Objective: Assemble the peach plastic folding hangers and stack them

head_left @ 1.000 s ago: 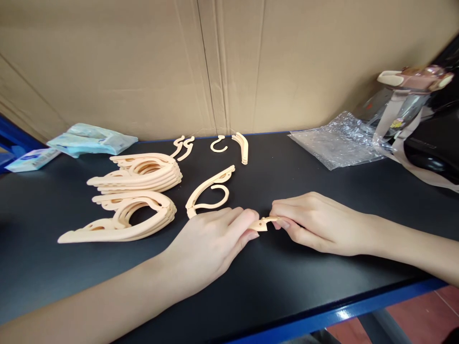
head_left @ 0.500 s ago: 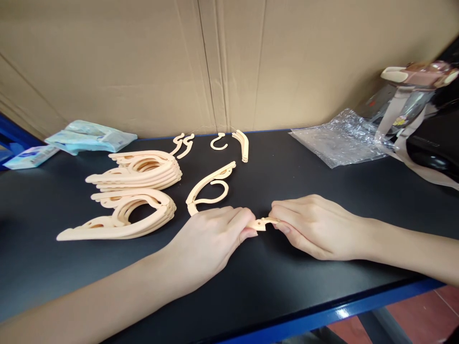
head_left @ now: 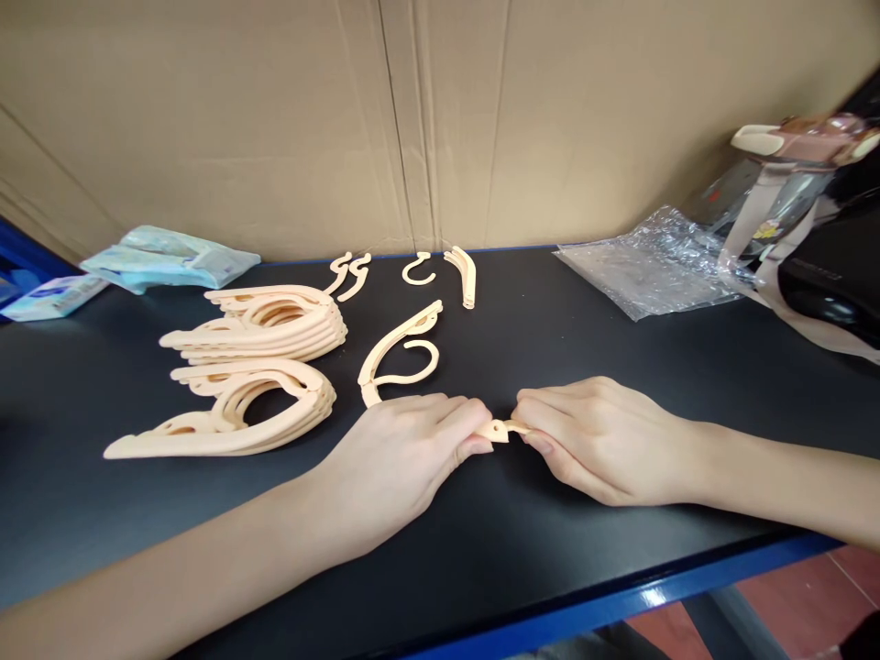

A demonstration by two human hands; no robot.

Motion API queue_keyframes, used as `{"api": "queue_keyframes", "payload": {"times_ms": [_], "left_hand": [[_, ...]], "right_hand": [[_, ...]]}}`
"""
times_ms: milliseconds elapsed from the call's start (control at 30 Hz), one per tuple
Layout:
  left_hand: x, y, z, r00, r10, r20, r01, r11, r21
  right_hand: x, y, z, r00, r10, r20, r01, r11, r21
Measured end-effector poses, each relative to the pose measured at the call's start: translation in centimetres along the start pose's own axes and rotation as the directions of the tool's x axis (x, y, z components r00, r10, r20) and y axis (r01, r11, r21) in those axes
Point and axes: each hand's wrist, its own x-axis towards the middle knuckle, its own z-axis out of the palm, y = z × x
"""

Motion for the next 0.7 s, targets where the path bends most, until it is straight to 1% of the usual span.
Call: {"api": "queue_keyframes", "payload": {"times_ms": [167, 333, 433, 700], "left_hand": [[0.08, 0.02, -0.08, 1.000, -0.020, 0.007, 0.020, 0.999, -0.032], [0.08, 0.06, -0.17, 0.999, -0.033, 0.025, 0.034, 0.998, -0.055], [0.12, 0.10, -0.22, 0.999, -0.035, 0.029, 0.037, 0.997, -0.068], [0.18, 0.02, -0.40, 0.998, -0.050, 0.043, 0.053, 0.995, -0.083]], "right_hand": [[0.15, -0.15, 0.05, 0.992, -0.101, -0.082, 0.085, 0.981, -0.174], [0.20, -0.27, -0.16, 0.982, -0.148, -0.117, 0.113, 0.958, -0.263], [0.18, -0.29, -0.26, 0.982, -0.145, -0.124, 0.104, 0.951, -0.292], [0.06, -0.39, -0.31, 0.982, -0.157, -0.106, 0.119, 0.946, -0.303]]}}
